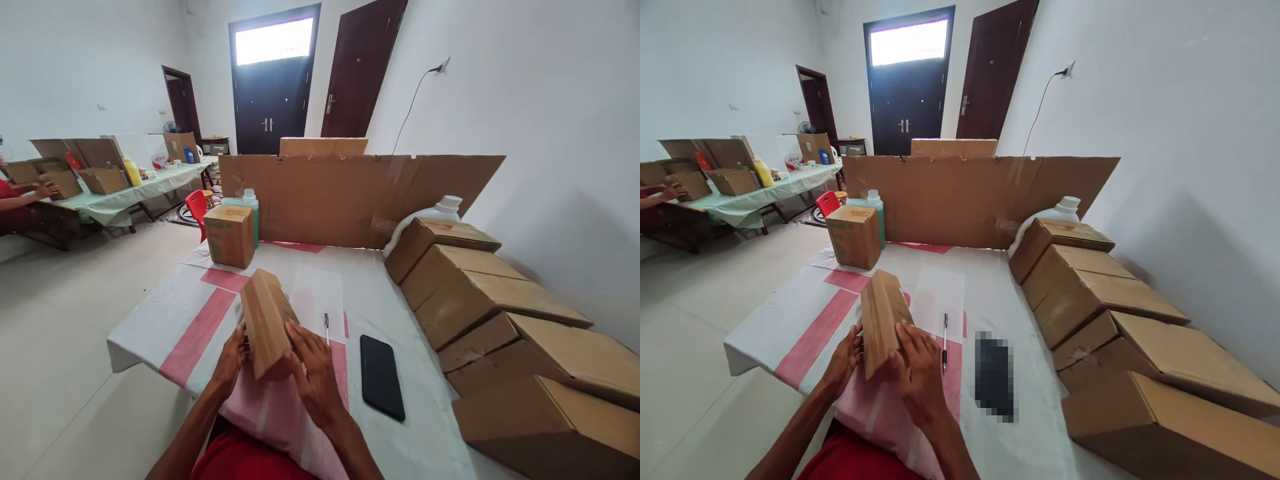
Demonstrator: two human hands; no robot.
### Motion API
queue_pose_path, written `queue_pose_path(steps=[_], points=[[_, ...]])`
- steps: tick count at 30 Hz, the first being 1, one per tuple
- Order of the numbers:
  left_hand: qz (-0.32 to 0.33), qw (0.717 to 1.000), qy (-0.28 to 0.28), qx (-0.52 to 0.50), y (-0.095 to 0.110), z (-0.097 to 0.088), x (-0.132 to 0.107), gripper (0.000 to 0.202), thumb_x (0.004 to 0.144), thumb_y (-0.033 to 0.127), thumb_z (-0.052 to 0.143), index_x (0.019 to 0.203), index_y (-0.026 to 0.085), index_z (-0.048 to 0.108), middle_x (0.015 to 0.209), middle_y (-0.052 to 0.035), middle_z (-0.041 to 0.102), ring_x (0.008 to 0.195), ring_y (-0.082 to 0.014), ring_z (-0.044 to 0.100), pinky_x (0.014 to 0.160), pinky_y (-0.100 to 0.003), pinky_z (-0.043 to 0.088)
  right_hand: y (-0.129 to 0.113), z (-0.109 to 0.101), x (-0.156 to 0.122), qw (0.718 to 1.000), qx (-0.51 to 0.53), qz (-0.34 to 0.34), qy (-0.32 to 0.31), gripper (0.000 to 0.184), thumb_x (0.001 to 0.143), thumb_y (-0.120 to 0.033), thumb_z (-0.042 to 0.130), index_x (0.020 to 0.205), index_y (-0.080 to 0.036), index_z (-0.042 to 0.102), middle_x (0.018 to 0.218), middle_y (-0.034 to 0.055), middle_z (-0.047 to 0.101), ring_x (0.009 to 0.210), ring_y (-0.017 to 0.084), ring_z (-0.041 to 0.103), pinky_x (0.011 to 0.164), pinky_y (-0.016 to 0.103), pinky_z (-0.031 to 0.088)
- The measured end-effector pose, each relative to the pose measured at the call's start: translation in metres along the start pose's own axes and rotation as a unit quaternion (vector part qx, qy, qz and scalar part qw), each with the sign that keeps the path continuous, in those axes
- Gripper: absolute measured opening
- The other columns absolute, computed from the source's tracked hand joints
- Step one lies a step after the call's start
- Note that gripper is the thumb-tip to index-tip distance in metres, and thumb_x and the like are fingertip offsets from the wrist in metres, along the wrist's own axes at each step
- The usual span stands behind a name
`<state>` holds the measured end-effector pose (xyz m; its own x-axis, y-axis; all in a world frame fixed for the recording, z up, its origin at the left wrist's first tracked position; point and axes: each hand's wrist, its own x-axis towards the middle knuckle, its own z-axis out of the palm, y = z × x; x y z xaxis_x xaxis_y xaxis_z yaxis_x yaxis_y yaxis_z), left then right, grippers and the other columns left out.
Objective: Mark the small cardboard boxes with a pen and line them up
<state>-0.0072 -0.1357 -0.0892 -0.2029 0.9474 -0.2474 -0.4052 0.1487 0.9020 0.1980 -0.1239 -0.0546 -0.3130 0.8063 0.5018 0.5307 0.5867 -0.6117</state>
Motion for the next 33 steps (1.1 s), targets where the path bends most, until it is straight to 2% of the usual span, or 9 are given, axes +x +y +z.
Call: queue_pose_path(steps=[4,8,14,17,19,22,28,31,33], points=[[0.074,0.992,0.000,0.101,0.030,0.005,-0.019,0.084,0.093,0.071,0.057,0.157,0.018,0.041,0.130,-0.0148,0.068,0.088,-0.0182,0.066,0.071,-0.030,0.049,0.004,-0.016,0.025,0.985,0.137,0.109,-0.007,0.050,0.104,-0.051,0.044,0.143,-0.024,0.060,0.142,0.0111,0.064,0.132,0.027,0.059,0.112,0.048,0.047],[0.175,0.954,-0.020,0.242,0.061,0.015,-0.039,0.072,0.099,0.063,0.050,0.158,0.023,0.040,0.147,-0.0147,0.059,0.094,-0.0201,0.064,0.082,-0.035,0.050,-0.002,-0.033,0.036,0.959,0.225,0.173,-0.013,0.056,0.103,-0.057,0.045,0.147,-0.025,0.056,0.146,0.0107,0.060,0.132,0.026,0.057,0.108,0.042,0.049],[0.287,0.902,-0.046,0.319,0.092,0.032,-0.048,0.058,0.102,0.055,0.047,0.152,0.024,0.050,0.148,-0.0113,0.057,0.120,-0.0268,0.059,0.100,-0.039,0.046,-0.012,-0.053,0.049,0.945,0.283,0.163,0.016,0.054,0.100,-0.060,0.049,0.143,-0.029,0.061,0.147,0.0074,0.059,0.138,0.025,0.051,0.112,0.041,0.046],[0.344,0.865,-0.042,0.363,0.099,0.039,-0.033,0.048,0.104,0.050,0.047,0.143,0.024,0.059,0.137,-0.0096,0.063,0.118,-0.0258,0.059,0.093,-0.035,0.048,-0.018,-0.056,0.060,0.923,0.349,0.164,-0.007,0.053,0.100,-0.062,0.047,0.132,-0.024,0.068,0.140,0.0096,0.063,0.119,0.025,0.062,0.087,0.035,0.058],[0.361,0.855,-0.017,0.373,0.103,0.043,-0.017,0.045,0.104,0.051,0.044,0.128,0.021,0.067,0.121,-0.0092,0.067,0.108,-0.0243,0.061,0.087,-0.033,0.048,-0.020,-0.054,0.069,0.904,0.395,0.161,-0.016,0.055,0.100,-0.063,0.047,0.129,-0.022,0.068,0.131,0.0108,0.066,0.101,0.023,0.066,0.074,0.032,0.059],[0.366,0.854,0.028,0.368,0.112,0.049,0.011,0.047,0.105,0.054,0.038,0.104,0.019,0.069,0.103,-0.0076,0.067,0.095,-0.0227,0.061,0.083,-0.032,0.047,-0.019,-0.050,0.082,0.883,0.446,0.146,-0.020,0.053,0.099,-0.061,0.051,0.128,-0.019,0.066,0.111,0.0081,0.069,0.085,0.019,0.065,0.071,0.032,0.057],[0.313,0.866,0.034,0.388,0.124,0.053,0.032,0.058,0.102,0.064,0.039,0.072,0.020,0.061,0.068,-0.0019,0.061,0.069,-0.0200,0.057,0.070,-0.031,0.045,-0.017,-0.056,0.091,0.904,0.385,0.180,-0.038,0.043,0.091,-0.060,0.064,0.104,-0.019,0.066,0.070,-0.0046,0.057,0.049,0.010,0.042,0.047,0.025,0.037],[0.282,0.878,0.011,0.385,0.106,0.050,0.023,0.055,0.104,0.062,0.036,0.103,0.019,0.071,0.101,-0.0076,0.075,0.097,-0.0252,0.067,0.088,-0.035,0.051,-0.022,-0.064,0.079,0.920,0.336,0.199,-0.034,0.046,0.090,-0.065,0.062,0.091,-0.020,0.066,0.069,-0.0039,0.055,0.053,0.011,0.042,0.046,0.024,0.032],[0.254,0.889,-0.003,0.382,0.088,0.049,0.013,0.055,0.104,0.060,0.036,0.132,0.022,0.064,0.130,-0.0097,0.071,0.124,-0.0275,0.063,0.104,-0.039,0.048,-0.027,-0.067,0.067,0.930,0.304,0.204,-0.023,0.047,0.087,-0.066,0.065,0.078,-0.020,0.061,0.069,-0.0033,0.052,0.060,0.012,0.045,0.052,0.024,0.036]])
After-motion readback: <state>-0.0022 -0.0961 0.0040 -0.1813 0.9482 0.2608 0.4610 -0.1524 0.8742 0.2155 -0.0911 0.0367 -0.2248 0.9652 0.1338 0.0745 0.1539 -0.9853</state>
